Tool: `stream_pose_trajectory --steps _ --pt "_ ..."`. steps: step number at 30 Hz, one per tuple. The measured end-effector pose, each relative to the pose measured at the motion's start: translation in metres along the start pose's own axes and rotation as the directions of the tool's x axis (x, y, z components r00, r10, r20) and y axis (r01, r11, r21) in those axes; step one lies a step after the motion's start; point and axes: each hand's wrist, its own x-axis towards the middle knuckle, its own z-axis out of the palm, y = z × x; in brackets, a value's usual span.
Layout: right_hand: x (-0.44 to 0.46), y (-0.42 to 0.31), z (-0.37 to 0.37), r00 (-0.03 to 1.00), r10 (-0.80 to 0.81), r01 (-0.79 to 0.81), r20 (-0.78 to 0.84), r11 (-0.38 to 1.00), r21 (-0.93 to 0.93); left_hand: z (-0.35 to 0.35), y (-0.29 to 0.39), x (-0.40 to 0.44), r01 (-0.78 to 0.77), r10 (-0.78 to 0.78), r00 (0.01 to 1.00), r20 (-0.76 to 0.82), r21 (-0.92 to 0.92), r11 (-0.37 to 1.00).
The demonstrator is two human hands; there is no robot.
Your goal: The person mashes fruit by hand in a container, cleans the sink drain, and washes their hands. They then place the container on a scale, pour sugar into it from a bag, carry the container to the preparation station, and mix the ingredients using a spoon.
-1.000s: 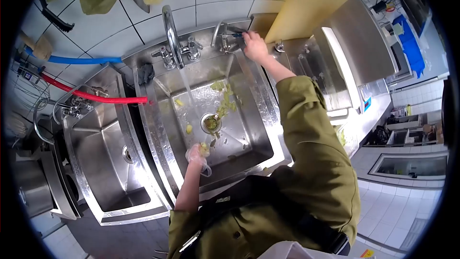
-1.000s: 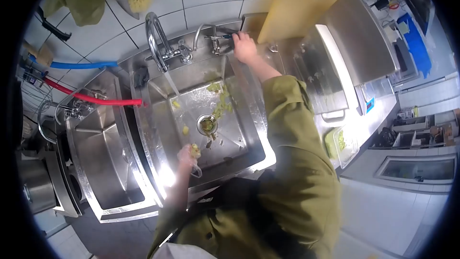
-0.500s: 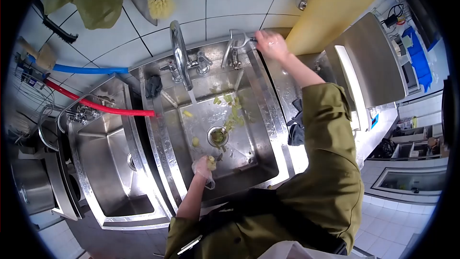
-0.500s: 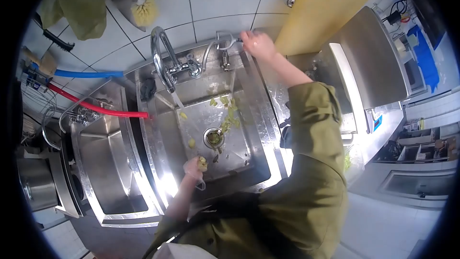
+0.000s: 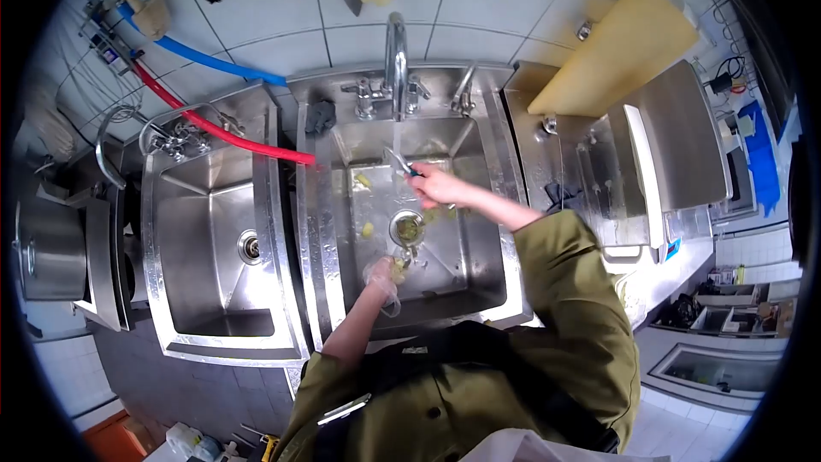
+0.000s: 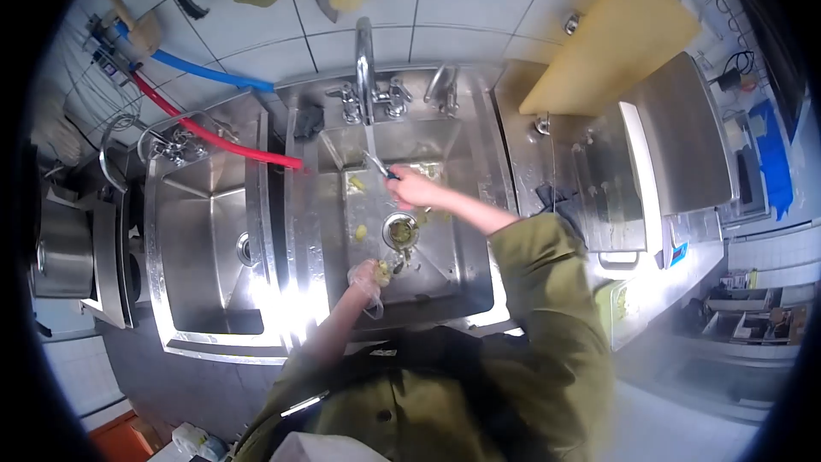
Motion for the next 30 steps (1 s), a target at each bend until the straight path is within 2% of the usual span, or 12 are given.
stream_pose_trajectory --steps 2,6,11,13,14,16,19,20,22,24,27,30 --pt "0.019 0.002 0.029 0.990 -0.026 0.093 -0.139 0.859 0.504 -0.004 0.001 -0.001 -0.039 0.040 0.999 0.021 -0.021 0.999" --pt "0.023 0.010 0.037 0.960 -0.243 0.265 -0.141 0.613 0.744 -0.011 0.015 -0.005 -0.091 0.091 0.996 -0.005 -0.090 0.992" --pt "0.027 0.001 0.030 0.860 -0.372 0.455 -0.350 0.868 0.196 -0.028 0.025 0.018 -0.047 0.055 0.993 0.102 -0.085 0.995" --pt "0.018 -0.005 0.015 0.944 -0.210 0.198 -0.255 0.978 -0.071 -0.004 0.047 0.009 -0.052 0.060 0.992 0.114 -0.066 0.996" --pt "0.002 -0.013 0.004 0.882 -0.417 0.208 -0.220 0.762 -0.613 0.005 0.052 0.004 -0.032 0.038 0.997 0.060 -0.099 0.995" --pt "-0.067 -0.048 -0.006 0.909 -0.256 -0.016 -0.330 0.769 -0.639 0.000 0.050 0.017 -0.113 0.110 0.993 -0.035 -0.091 0.989" --pt "-0.143 -0.109 -0.055 0.832 -0.312 -0.051 -0.459 0.780 -0.623 0.001 0.058 0.008 -0.083 0.076 0.996 -0.040 -0.201 0.976" --pt "-0.138 -0.105 -0.092 0.620 -0.648 0.144 -0.444 0.649 -0.747 -0.009 0.047 0.032 -0.041 0.033 0.999 -0.036 -0.243 0.969" --pt "-0.172 -0.201 -0.117 0.415 -0.705 -0.018 -0.575 0.625 -0.780 -0.007 0.031 0.038 0.003 -0.019 0.998 -0.055 -0.277 0.961" --pt "-0.154 -0.255 -0.177 -0.191 -0.904 -0.200 -0.382 0.417 -0.887 0.016 0.039 -0.008 -0.010 -0.017 0.995 -0.102 -0.255 0.967" --pt "-0.151 -0.311 -0.220 -0.305 -0.875 -0.389 -0.377 0.475 -0.789 0.019 0.034 -0.016 -0.041 0.018 0.989 -0.149 -0.156 0.987" --pt "-0.127 -0.298 -0.240 -0.221 -0.793 -0.379 -0.568 0.606 -0.699 0.017 0.037 -0.006 0.018 -0.051 0.990 -0.132 -0.241 0.970"
